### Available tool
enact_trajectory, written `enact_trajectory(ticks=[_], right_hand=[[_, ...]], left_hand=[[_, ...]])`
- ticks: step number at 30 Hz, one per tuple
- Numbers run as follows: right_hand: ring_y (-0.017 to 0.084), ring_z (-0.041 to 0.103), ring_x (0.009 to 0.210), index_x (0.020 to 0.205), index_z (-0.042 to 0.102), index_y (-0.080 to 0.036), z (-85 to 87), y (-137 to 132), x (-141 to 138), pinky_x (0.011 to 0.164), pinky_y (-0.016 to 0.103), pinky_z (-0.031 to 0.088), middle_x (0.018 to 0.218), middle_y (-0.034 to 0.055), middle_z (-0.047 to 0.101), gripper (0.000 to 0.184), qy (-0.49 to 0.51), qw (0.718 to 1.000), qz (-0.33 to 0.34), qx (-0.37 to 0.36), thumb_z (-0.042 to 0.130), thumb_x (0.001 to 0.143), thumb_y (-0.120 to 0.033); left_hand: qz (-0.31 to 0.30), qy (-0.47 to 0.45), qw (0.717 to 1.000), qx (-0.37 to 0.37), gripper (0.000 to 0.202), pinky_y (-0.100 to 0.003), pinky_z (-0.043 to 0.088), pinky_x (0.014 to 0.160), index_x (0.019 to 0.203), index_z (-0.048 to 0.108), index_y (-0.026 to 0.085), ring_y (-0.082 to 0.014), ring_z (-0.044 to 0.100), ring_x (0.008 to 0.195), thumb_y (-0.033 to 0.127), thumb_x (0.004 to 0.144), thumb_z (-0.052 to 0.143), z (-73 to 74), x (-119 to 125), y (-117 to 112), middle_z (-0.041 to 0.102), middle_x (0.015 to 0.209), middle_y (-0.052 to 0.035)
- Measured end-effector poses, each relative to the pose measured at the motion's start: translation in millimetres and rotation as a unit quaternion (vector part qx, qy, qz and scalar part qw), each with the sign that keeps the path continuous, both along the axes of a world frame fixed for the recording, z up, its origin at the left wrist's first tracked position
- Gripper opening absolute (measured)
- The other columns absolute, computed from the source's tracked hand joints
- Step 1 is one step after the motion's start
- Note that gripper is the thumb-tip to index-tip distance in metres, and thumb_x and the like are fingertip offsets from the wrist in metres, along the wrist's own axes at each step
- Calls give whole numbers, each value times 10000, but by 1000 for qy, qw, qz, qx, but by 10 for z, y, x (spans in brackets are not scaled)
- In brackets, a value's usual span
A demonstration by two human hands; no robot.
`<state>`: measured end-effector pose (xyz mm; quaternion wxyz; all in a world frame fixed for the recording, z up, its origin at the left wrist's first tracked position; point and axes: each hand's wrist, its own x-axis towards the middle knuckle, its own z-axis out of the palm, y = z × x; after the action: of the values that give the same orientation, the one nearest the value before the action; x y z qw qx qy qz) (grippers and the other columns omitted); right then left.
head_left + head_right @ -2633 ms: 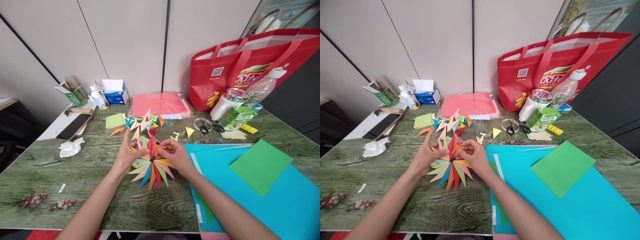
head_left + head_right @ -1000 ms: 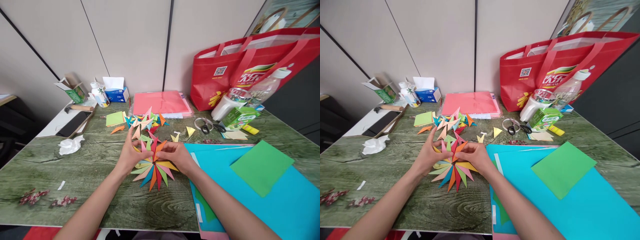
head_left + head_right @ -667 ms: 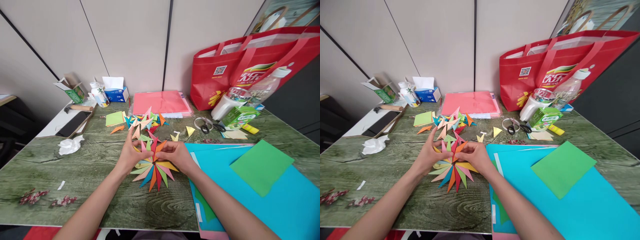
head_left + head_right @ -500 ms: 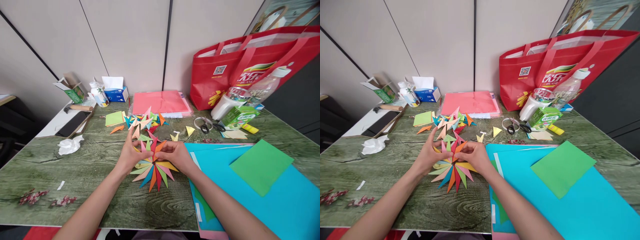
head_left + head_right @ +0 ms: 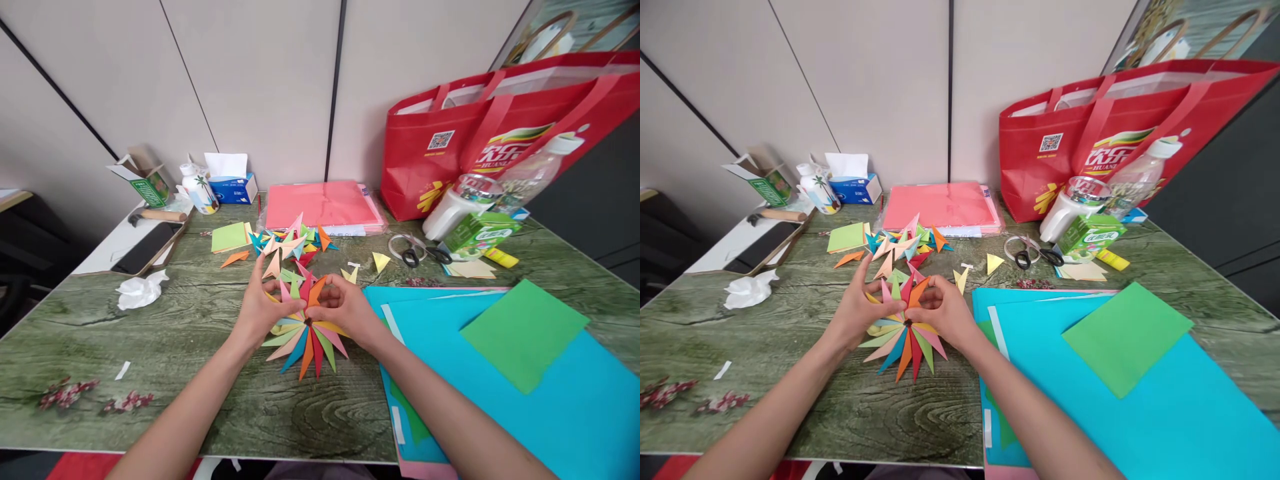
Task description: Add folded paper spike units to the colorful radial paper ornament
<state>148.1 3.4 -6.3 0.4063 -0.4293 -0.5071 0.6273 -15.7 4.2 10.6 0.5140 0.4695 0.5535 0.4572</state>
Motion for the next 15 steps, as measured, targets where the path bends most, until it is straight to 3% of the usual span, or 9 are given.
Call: enact_trajectory(ticks=[6, 11, 15], right_hand=[[180, 633, 663, 792, 470, -198, 3, 17, 11, 619, 307, 495, 705, 4, 647, 435, -12, 999, 16, -26, 779, 511, -319], [199, 629, 629, 814, 446, -206, -30, 20, 3, 538, 290, 463, 646, -6, 630, 450, -105, 994, -31, -22, 770, 515, -298], [209, 632, 648, 900, 419, -211, -85, 25, -6, 550, 305, 467, 662, -4, 626, 537, -104, 993, -33, -39, 779, 509, -289]], left_hand=[[7, 14, 1000, 10, 1156, -270, 485, 580, 1393, 121, 250, -108, 548, 550, 185, 452, 790, 2, 24, 1, 561, 726, 32], [7, 17, 1000, 9, 1149, -265, 480, 569, 1390, 125, 248, -108, 549, 541, 196, 456, 792, 2, 35, -4, 544, 710, 41], [8, 16, 1000, 5, 1155, -247, 464, 524, 1392, 114, 254, -98, 540, 510, 203, 459, 792, -5, 41, -15, 541, 717, 39]])
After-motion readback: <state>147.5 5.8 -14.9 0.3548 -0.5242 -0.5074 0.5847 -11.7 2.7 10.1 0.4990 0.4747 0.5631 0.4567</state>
